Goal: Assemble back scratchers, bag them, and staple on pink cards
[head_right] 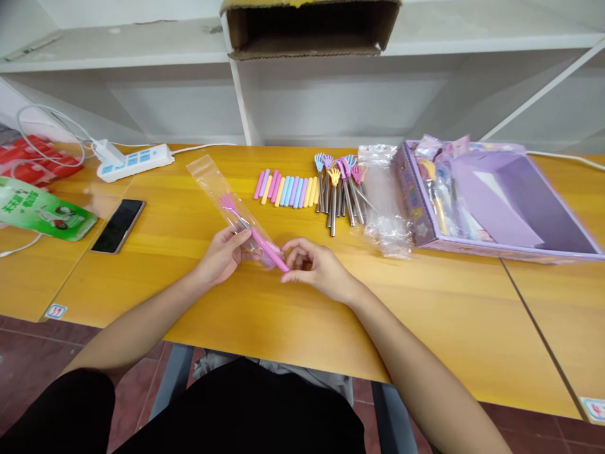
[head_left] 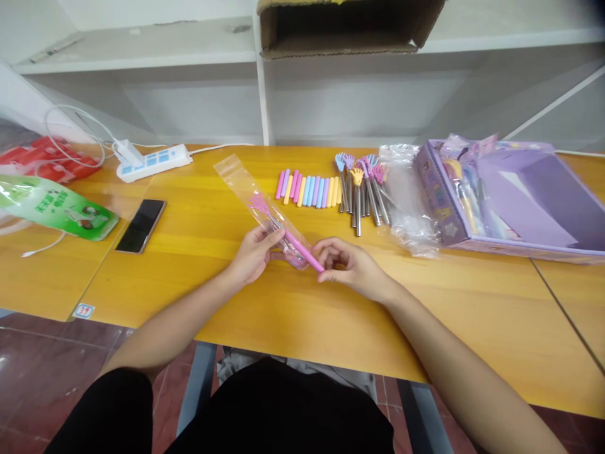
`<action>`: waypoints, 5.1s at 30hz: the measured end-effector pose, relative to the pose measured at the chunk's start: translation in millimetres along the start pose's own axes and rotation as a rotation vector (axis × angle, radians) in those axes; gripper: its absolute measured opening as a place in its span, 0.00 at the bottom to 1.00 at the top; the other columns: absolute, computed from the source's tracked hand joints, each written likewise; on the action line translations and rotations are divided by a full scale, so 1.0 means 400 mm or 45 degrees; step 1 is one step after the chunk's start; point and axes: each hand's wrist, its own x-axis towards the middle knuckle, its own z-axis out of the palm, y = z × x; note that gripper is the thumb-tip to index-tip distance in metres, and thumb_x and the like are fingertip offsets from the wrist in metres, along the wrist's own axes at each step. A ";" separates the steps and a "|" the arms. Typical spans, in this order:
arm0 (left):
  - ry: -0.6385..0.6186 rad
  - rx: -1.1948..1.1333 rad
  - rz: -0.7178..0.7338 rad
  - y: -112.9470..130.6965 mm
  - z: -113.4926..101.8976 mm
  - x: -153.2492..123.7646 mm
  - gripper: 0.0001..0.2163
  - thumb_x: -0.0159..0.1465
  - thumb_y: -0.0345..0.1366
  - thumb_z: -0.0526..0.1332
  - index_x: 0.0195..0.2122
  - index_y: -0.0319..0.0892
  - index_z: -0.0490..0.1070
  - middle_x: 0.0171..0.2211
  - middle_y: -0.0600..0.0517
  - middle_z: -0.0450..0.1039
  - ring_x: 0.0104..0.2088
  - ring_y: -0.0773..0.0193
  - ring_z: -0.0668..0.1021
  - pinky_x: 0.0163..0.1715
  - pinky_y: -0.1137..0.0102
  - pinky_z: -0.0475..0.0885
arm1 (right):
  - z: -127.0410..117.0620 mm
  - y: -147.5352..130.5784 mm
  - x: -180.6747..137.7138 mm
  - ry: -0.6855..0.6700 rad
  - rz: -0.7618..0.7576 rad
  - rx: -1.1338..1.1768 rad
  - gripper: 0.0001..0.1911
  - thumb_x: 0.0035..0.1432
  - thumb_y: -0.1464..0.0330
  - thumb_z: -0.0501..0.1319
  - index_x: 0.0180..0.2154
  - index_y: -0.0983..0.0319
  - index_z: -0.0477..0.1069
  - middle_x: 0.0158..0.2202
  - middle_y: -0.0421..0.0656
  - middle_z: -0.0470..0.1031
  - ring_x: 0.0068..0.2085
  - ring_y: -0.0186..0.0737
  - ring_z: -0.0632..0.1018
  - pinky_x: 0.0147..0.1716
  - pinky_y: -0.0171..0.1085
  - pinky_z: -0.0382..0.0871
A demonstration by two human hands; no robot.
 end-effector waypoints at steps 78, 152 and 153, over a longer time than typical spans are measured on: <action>-0.430 0.466 -0.030 -0.016 0.024 -0.035 0.21 0.61 0.45 0.78 0.47 0.40 0.74 0.38 0.50 0.78 0.38 0.62 0.79 0.43 0.66 0.75 | 0.059 -0.011 -0.013 0.216 -0.354 -0.311 0.12 0.69 0.58 0.69 0.37 0.59 0.76 0.32 0.40 0.77 0.31 0.36 0.74 0.33 0.37 0.70; -0.479 0.757 -0.058 -0.043 0.053 -0.086 0.22 0.76 0.54 0.56 0.36 0.40 0.74 0.31 0.50 0.76 0.30 0.65 0.77 0.32 0.71 0.71 | 0.047 0.058 0.062 0.305 -0.232 -1.030 0.08 0.67 0.63 0.69 0.43 0.60 0.76 0.41 0.45 0.74 0.39 0.43 0.75 0.38 0.41 0.68; -0.541 0.795 -0.082 -0.041 0.055 -0.091 0.23 0.77 0.54 0.55 0.36 0.40 0.74 0.32 0.50 0.77 0.31 0.65 0.77 0.33 0.71 0.71 | 0.046 0.060 0.061 0.330 -0.220 -1.000 0.09 0.66 0.62 0.70 0.41 0.59 0.76 0.40 0.44 0.74 0.37 0.42 0.75 0.37 0.40 0.68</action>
